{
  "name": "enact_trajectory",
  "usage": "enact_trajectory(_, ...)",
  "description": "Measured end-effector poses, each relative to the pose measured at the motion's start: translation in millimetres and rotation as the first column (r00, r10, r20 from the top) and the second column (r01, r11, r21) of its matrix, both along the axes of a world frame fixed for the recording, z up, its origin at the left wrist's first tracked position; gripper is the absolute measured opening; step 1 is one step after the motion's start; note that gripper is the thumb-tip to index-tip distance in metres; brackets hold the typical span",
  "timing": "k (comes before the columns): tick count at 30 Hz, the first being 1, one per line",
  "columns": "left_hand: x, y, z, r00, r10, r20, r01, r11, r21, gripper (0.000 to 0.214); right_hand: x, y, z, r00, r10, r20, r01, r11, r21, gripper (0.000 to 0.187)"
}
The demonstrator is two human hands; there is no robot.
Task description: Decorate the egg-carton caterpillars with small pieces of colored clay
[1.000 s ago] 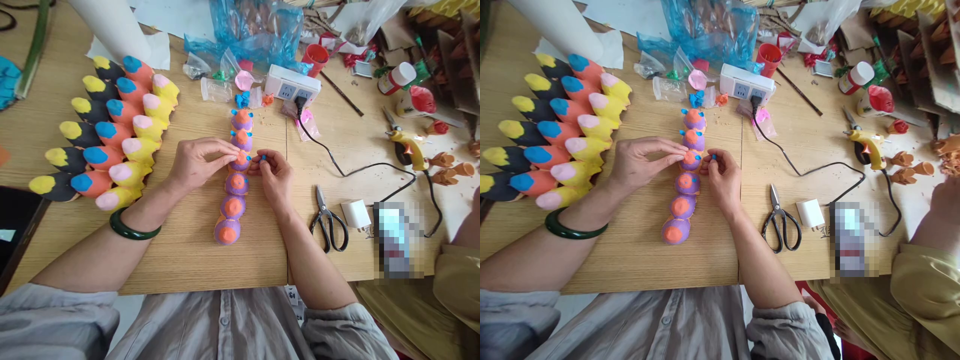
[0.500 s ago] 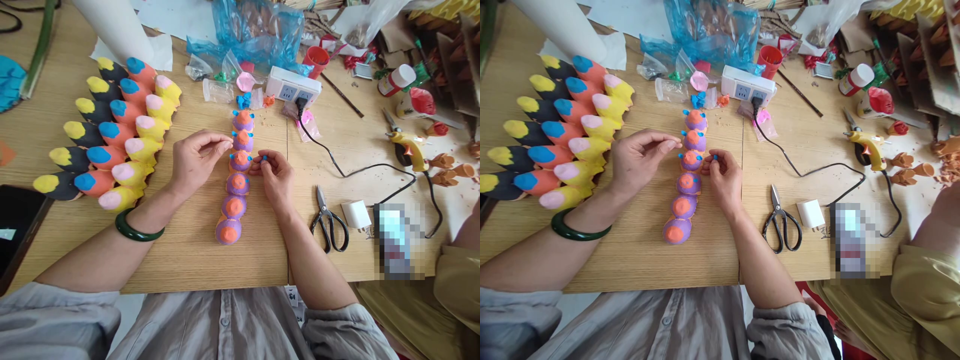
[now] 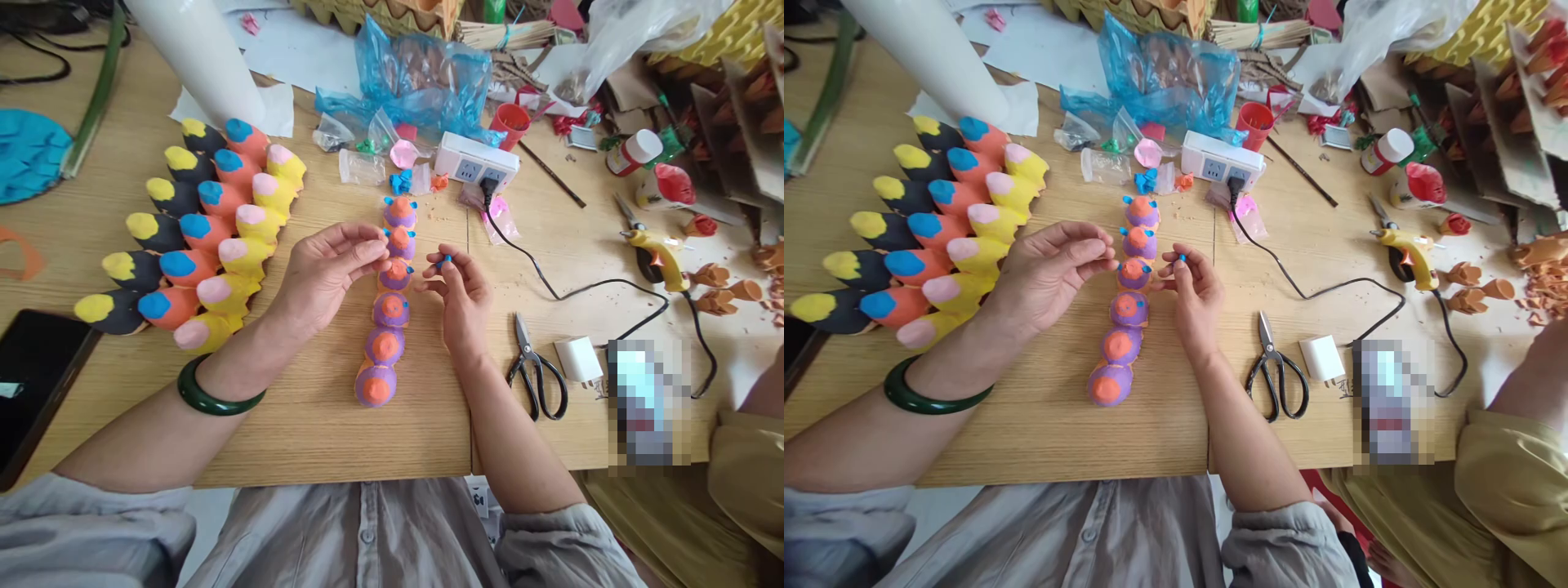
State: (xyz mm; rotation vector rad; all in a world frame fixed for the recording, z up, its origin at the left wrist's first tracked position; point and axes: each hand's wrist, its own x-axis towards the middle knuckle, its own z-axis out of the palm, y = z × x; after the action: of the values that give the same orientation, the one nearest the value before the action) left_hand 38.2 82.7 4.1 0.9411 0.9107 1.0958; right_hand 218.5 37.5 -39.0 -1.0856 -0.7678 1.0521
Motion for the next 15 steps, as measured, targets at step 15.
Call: enact_trajectory(15,-0.2,-3.2,3.4,0.987,-0.014,-0.159,0.041,0.985,0.169,0.042,7.0,4.7,-3.2,0.987,-0.041,-0.157,0.033,0.998,-0.055,0.019)
